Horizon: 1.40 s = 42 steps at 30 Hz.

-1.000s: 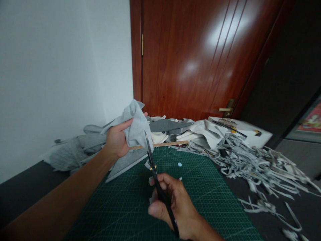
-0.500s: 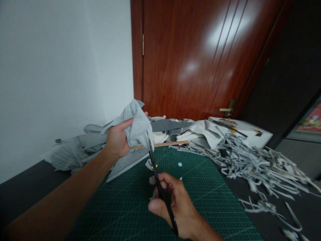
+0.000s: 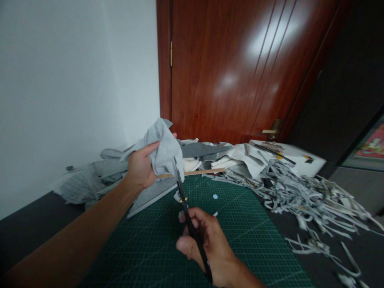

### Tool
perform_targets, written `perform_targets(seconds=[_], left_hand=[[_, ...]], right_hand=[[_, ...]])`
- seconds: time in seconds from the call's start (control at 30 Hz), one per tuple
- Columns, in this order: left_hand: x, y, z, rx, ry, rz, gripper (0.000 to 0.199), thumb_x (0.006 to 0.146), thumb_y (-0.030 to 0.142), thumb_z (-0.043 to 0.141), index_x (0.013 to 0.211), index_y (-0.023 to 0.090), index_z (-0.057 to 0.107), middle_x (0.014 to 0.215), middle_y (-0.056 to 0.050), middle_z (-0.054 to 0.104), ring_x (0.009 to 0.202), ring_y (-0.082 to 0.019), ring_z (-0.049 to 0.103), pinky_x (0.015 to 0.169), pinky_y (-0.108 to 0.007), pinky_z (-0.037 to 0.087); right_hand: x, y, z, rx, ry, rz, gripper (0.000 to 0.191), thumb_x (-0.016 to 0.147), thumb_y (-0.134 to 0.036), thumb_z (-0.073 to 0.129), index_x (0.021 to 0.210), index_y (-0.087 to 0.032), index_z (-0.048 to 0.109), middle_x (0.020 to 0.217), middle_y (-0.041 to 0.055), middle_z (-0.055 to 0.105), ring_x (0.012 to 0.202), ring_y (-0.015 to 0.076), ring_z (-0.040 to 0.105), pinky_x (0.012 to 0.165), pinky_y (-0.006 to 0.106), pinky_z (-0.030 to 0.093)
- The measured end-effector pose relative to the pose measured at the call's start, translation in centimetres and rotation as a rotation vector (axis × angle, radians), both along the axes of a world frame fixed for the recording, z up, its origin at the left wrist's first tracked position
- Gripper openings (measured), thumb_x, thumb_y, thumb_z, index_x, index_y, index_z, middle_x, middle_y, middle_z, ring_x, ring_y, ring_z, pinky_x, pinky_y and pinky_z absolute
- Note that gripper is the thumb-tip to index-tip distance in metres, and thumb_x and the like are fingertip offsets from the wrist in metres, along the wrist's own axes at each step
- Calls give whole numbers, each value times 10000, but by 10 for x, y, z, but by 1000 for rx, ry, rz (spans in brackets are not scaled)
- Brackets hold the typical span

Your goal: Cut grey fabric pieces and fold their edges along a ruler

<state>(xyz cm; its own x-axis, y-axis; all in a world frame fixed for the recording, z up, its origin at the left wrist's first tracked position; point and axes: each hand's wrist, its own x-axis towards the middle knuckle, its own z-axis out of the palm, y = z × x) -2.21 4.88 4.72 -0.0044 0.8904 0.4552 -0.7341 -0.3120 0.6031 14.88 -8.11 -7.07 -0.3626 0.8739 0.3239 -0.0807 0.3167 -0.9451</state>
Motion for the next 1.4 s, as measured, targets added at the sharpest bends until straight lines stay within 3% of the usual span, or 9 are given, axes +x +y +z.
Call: perform_targets(seconds=[0.43, 0.8, 1.4], left_hand=[[-1, 1, -1, 15, -1, -6, 466, 756, 188, 797, 1216, 116, 784, 1118, -122, 819, 1269, -381, 674, 1094, -494, 554], [-2, 2, 0, -5, -15, -23, 542, 785, 201, 774, 1319, 121, 729, 1159, -125, 809, 1249, -380, 687, 1094, -521, 547], [-4, -1, 5, -37, 1, 2, 403, 849, 204, 707, 1236, 98, 738, 1115, -145, 817, 1220, -363, 706, 1051, -491, 576]], right_hand=[[0, -1, 1, -12, -4, -21, 564, 862, -683, 751, 1105, -193, 614, 704, -47, 529, 532, 100, 466, 505, 222, 371], [-2, -1, 3, 4, 20, -19, 511, 886, -652, 741, 1081, -201, 601, 668, -64, 509, 498, 90, 437, 481, 213, 384], [-2, -1, 0, -20, 5, -30, 476, 886, -618, 765, 1052, -201, 607, 660, -71, 494, 477, 69, 417, 449, 181, 366]])
